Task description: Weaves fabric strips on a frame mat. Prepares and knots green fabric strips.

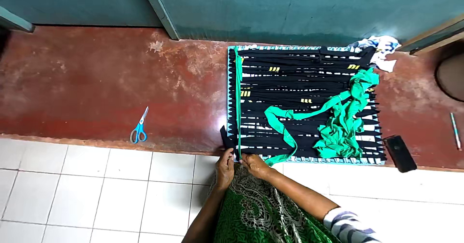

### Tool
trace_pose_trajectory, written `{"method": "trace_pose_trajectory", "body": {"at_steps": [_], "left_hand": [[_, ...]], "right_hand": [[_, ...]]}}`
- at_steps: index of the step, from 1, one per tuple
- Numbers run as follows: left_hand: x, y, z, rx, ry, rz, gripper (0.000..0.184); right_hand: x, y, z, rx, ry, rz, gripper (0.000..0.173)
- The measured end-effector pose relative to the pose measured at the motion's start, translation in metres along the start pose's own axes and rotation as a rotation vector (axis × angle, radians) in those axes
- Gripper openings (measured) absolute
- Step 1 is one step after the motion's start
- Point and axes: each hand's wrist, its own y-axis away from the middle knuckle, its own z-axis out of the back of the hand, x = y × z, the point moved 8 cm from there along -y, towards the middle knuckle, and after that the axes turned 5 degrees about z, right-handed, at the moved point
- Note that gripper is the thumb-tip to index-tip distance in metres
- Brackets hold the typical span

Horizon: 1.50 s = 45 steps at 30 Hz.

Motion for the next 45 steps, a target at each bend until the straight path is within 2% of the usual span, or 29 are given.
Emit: {"method": "trace_pose_trajectory", "body": {"at_steps": [4, 7, 11, 14, 18, 23, 28, 38, 45], "left_hand": [[-0.016, 0.007, -0.005, 0.008, -0.235, -0.301, 0.026], [-0.008, 0.014, -0.009, 0.020, -0.330, -0.398, 0.020], [0.013, 0.024, -0.020, 0.061, -0.399, -0.414, 0.019], [0.023, 0.030, -0.027, 0.057, -0.386, -0.386, 0.022], [0.034, 0.040, -0.034, 0.098, -0.420, -0.341, 0.032], [0.043, 0.047, -0.037, 0.147, -0.462, -0.315, 0.040], [0.040, 0.048, -0.040, 0.062, -0.607, -0.450, 0.037], [0.034, 0.050, -0.046, 0.027, -0.776, -0.551, 0.038], [0.035, 0.052, -0.046, 0.045, -0.780, -0.601, 0.040]], "right_hand": [[0.006, -0.004, -0.023, 0.061, -0.074, 0.066, 0.040], [0.001, -0.004, -0.037, 0.162, -0.026, 0.018, 0.042], [-0.013, -0.002, -0.040, 0.212, -0.067, -0.035, 0.041], [-0.022, 0.000, -0.024, 0.147, -0.112, -0.052, 0.037], [-0.024, -0.003, 0.002, 0.087, -0.005, -0.096, 0.036], [-0.021, -0.010, 0.005, 0.053, 0.083, -0.069, 0.036], [-0.028, -0.009, 0.005, 0.036, 0.127, -0.093, 0.037], [-0.036, -0.011, 0.007, 0.014, 0.130, -0.151, 0.037], [-0.039, -0.013, 0.011, -0.015, 0.088, -0.155, 0.037]]}}
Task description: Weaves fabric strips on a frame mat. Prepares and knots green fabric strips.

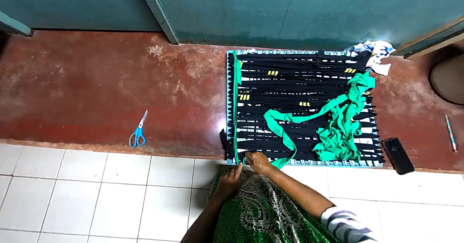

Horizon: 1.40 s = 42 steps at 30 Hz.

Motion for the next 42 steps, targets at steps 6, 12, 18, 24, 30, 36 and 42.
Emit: {"method": "trace_pose_trajectory", "body": {"at_steps": [6, 12, 18, 24, 30, 36, 42], "left_hand": [[0.003, 0.000, 0.002, 0.057, 0.057, 0.029, 0.043], [0.002, 0.002, -0.002, 0.021, 0.040, 0.004, 0.040], [0.000, 0.001, -0.002, -0.017, 0.009, -0.003, 0.039], [0.000, 0.002, -0.002, -0.031, -0.010, -0.012, 0.038], [0.003, 0.005, -0.011, 0.155, 0.108, 0.053, 0.044], [0.013, -0.009, 0.009, -0.020, 0.263, 0.143, 0.030], [0.026, -0.040, 0.036, -0.128, 0.340, 0.300, 0.030]], "right_hand": [[0.005, 0.002, 0.002, -0.001, -0.057, 0.155, 0.036], [0.012, 0.005, 0.010, -0.027, -0.055, 0.111, 0.038], [0.010, 0.002, 0.012, -0.050, -0.062, 0.124, 0.037], [0.020, -0.003, 0.009, -0.025, -0.081, 0.183, 0.037], [0.028, -0.009, 0.022, 0.020, -0.111, 0.154, 0.035], [0.005, -0.009, 0.041, 0.052, 0.022, -0.177, 0.036], [-0.004, -0.011, 0.042, 0.046, 0.032, -0.224, 0.037]]}}
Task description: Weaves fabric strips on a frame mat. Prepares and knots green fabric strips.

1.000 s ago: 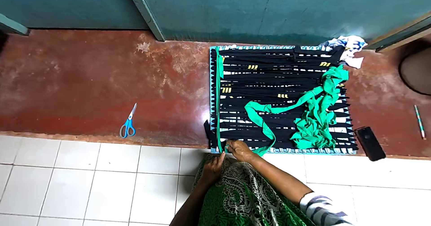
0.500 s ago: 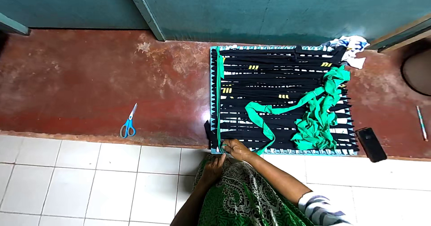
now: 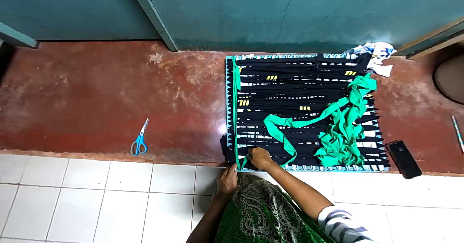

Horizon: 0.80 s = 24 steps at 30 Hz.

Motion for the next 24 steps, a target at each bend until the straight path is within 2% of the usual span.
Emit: {"method": "trace_pose_trajectory", "body": {"at_steps": [4, 6, 9, 12, 15, 19, 24], "left_hand": [[0.013, -0.033, 0.003, -0.006, 0.067, 0.229, 0.028], [0.028, -0.050, 0.000, 0.108, 0.066, 0.432, 0.040], [0.045, -0.056, -0.008, 0.256, 0.059, 0.715, 0.069], [0.056, -0.039, -0.022, 0.341, 0.193, 0.905, 0.076], [0.055, -0.033, -0.023, 0.348, 0.194, 0.898, 0.072], [0.048, -0.032, -0.019, 0.406, 0.059, 0.770, 0.040], [0.047, -0.016, -0.008, 0.409, -0.005, 0.644, 0.026]], "right_hand": [[-0.007, -0.009, -0.008, -0.020, -0.013, 0.033, 0.037], [-0.010, -0.013, -0.011, -0.027, -0.032, 0.065, 0.036], [-0.014, -0.018, -0.012, -0.031, -0.073, 0.118, 0.034], [-0.020, -0.024, -0.015, -0.047, -0.152, 0.218, 0.030], [-0.025, -0.029, -0.020, -0.078, -0.193, 0.296, 0.029], [-0.021, -0.028, -0.025, -0.070, -0.193, 0.303, 0.029], [-0.012, -0.019, -0.044, -0.031, -0.223, 0.339, 0.029]]}}
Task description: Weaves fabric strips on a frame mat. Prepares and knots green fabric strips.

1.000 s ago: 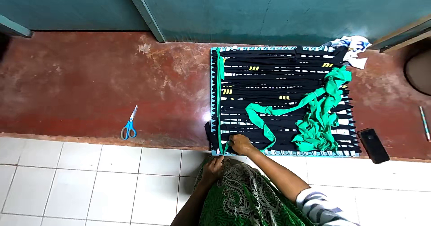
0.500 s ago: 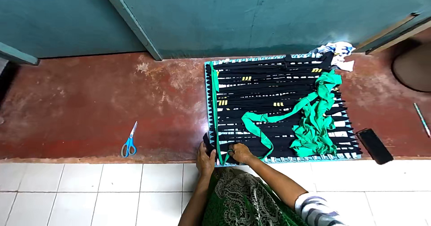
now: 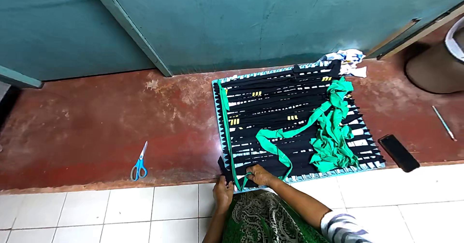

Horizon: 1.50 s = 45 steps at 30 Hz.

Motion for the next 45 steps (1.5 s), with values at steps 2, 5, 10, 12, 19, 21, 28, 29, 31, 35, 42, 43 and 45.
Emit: {"method": "trace_pose_trajectory", "body": {"at_steps": [2, 5, 10, 12, 19, 21, 28, 29, 31, 35, 42, 43, 45], "left_hand": [[0.014, 0.009, 0.006, -0.037, 0.003, -0.023, 0.023], [0.043, 0.023, 0.023, -0.090, -0.027, -0.035, 0.020], [0.084, 0.052, 0.045, -0.111, -0.036, -0.028, 0.020], [0.098, 0.058, 0.047, -0.118, -0.022, -0.044, 0.022], [0.101, 0.045, 0.056, 0.200, -0.158, 0.150, 0.042], [0.078, 0.039, 0.070, 0.178, -0.150, 0.110, 0.059], [-0.053, -0.005, 0.081, 0.263, 0.597, -0.276, 0.066], [-0.072, -0.010, 0.075, 0.359, 0.654, -0.289, 0.070], [-0.107, -0.020, 0.066, 0.541, 0.767, -0.278, 0.078], [-0.161, -0.036, 0.073, 0.724, 0.884, -0.287, 0.067], [-0.213, -0.075, 0.120, 0.655, 0.818, -0.302, 0.033], [-0.218, -0.082, 0.125, 0.640, 0.805, -0.297, 0.034], [-0.226, -0.095, 0.134, 0.619, 0.766, -0.294, 0.033]], "right_hand": [[0.006, 0.001, -0.016, 0.025, -0.048, 0.028, 0.029], [0.018, -0.004, -0.050, 0.065, -0.178, 0.051, 0.029], [0.050, -0.009, -0.085, 0.245, -0.229, 0.045, 0.030], [0.055, -0.011, -0.089, 0.300, -0.212, 0.015, 0.030], [0.062, -0.019, -0.011, 0.295, -0.192, -0.055, 0.024], [0.071, -0.016, 0.026, 0.272, -0.120, -0.027, 0.024], [0.122, -0.009, 0.138, 0.200, 0.136, 0.034, 0.020], [0.131, -0.009, 0.150, 0.183, 0.144, 0.055, 0.019], [0.147, -0.008, 0.173, 0.162, 0.162, 0.085, 0.018], [0.160, -0.005, 0.215, 0.077, 0.114, 0.161, 0.017], [0.149, 0.010, 0.268, -0.156, -0.239, 0.251, 0.010], [0.144, 0.011, 0.272, -0.193, -0.291, 0.260, 0.008], [0.130, 0.011, 0.278, -0.271, -0.388, 0.273, 0.003]]}}
